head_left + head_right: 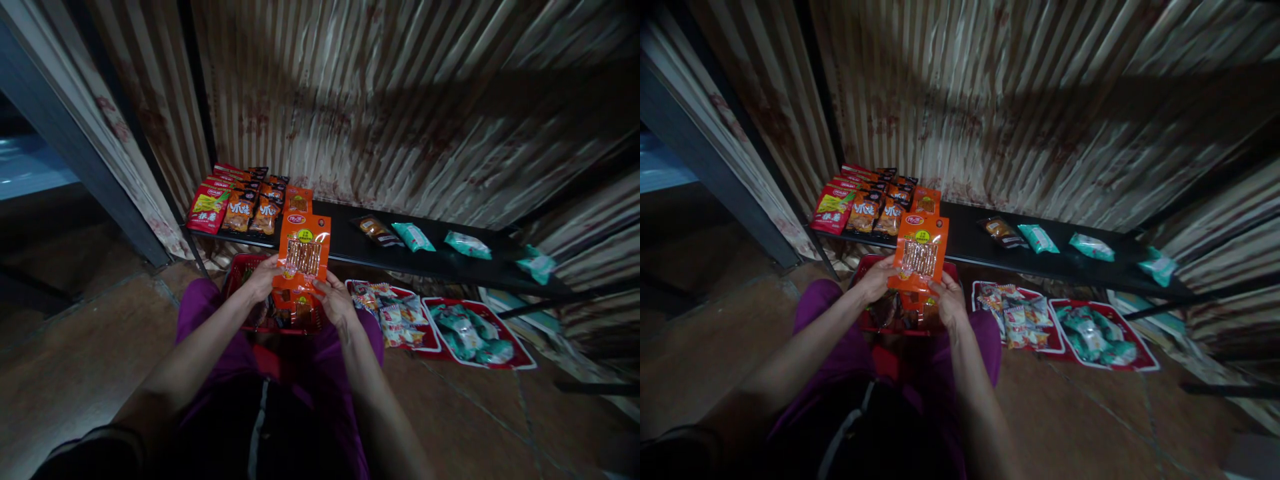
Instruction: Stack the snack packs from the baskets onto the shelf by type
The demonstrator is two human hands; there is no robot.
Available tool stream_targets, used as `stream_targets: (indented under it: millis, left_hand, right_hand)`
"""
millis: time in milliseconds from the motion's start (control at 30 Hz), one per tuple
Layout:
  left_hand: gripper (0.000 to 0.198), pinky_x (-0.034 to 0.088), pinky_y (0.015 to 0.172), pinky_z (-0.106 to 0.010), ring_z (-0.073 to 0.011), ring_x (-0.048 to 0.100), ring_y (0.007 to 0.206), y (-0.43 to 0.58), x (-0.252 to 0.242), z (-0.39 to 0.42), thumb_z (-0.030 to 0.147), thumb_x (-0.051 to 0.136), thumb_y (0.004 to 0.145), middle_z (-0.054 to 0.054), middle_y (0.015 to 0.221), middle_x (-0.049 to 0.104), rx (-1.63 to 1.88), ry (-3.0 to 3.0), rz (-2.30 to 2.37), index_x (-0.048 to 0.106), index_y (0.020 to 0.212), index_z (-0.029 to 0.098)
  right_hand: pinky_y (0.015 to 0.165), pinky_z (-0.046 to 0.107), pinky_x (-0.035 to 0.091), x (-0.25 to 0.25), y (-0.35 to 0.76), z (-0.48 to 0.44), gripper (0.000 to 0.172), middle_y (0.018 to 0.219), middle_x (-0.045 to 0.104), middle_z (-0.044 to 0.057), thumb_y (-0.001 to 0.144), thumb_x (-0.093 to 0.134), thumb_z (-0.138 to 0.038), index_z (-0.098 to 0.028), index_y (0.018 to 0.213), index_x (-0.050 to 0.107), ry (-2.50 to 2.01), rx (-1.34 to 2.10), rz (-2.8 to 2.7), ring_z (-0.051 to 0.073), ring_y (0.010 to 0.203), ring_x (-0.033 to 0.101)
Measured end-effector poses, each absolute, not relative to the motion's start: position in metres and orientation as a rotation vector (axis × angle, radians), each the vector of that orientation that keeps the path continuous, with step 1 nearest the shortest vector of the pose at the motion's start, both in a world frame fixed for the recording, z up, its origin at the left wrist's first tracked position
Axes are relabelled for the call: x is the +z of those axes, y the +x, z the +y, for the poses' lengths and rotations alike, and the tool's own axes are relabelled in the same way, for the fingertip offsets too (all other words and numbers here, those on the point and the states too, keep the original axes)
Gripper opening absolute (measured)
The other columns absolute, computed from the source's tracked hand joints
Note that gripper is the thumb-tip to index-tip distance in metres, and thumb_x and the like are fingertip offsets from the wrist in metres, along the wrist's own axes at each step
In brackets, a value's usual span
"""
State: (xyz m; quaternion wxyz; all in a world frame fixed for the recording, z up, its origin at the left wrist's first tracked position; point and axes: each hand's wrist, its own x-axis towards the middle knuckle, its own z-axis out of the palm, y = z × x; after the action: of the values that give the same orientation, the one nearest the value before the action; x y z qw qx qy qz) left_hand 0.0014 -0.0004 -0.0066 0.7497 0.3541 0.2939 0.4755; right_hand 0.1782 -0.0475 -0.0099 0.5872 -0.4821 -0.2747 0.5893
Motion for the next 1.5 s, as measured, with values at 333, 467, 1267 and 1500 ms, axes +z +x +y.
stream_targets:
  millis: [333, 467, 1267, 1500]
  left_hand:
    - [0.061, 0.028, 0.107, -0.031, -0.0236, 0.033, 0.135, 0.020, -0.006, -0.003, 0.015, 0.072, 0.067, -0.006, 0.142, 0.042, 1.270, 0.933, 0.836, 0.053, 0.124, 0.024]
    - [0.042, 0.021, 0.110, -0.031, -0.0238, 0.016, 0.141, 0.020, -0.006, -0.003, 0.025, 0.076, 0.067, -0.004, 0.147, 0.035, 1.299, 0.861, 0.916, 0.064, 0.108, 0.024]
    - [0.048, 0.049, 0.086, -0.041, -0.0291, 0.066, 0.096, 0.002, -0.004, -0.019, 0.050, 0.063, 0.077, -0.013, 0.093, 0.072, 0.790, 0.391, 0.521, 0.064, 0.107, 0.013]
    - [0.038, 0.049, 0.087, -0.041, -0.0285, 0.066, 0.096, 0.006, -0.012, -0.022, 0.042, 0.068, 0.074, -0.012, 0.092, 0.072, 0.770, 0.412, 0.517, 0.066, 0.099, 0.012]
  right_hand:
    - [0.072, 0.029, 0.054, 0.009, 0.158, -0.053, 0.039, 0.091, 0.074, 0.001, 0.057, 0.077, -0.026, -0.021, 0.095, 0.070, -1.100, 1.218, -0.774, 0.018, 0.079, 0.068]
    - [0.081, 0.034, 0.054, 0.007, 0.153, -0.054, 0.037, 0.099, 0.073, 0.000, 0.066, 0.071, -0.028, -0.023, 0.102, 0.069, -1.180, 1.125, -0.920, 0.020, 0.087, 0.067]
    - [0.065, 0.024, 0.053, 0.020, 0.171, -0.025, 0.040, 0.089, 0.072, 0.001, 0.063, 0.074, -0.041, -0.022, 0.098, 0.068, -1.258, 0.934, -0.733, 0.014, 0.074, 0.065]
    - [0.045, 0.021, 0.051, 0.014, 0.179, -0.018, 0.026, 0.062, 0.071, -0.002, 0.052, 0.082, -0.024, -0.019, 0.074, 0.067, -1.080, 1.205, -0.473, 0.012, 0.049, 0.062]
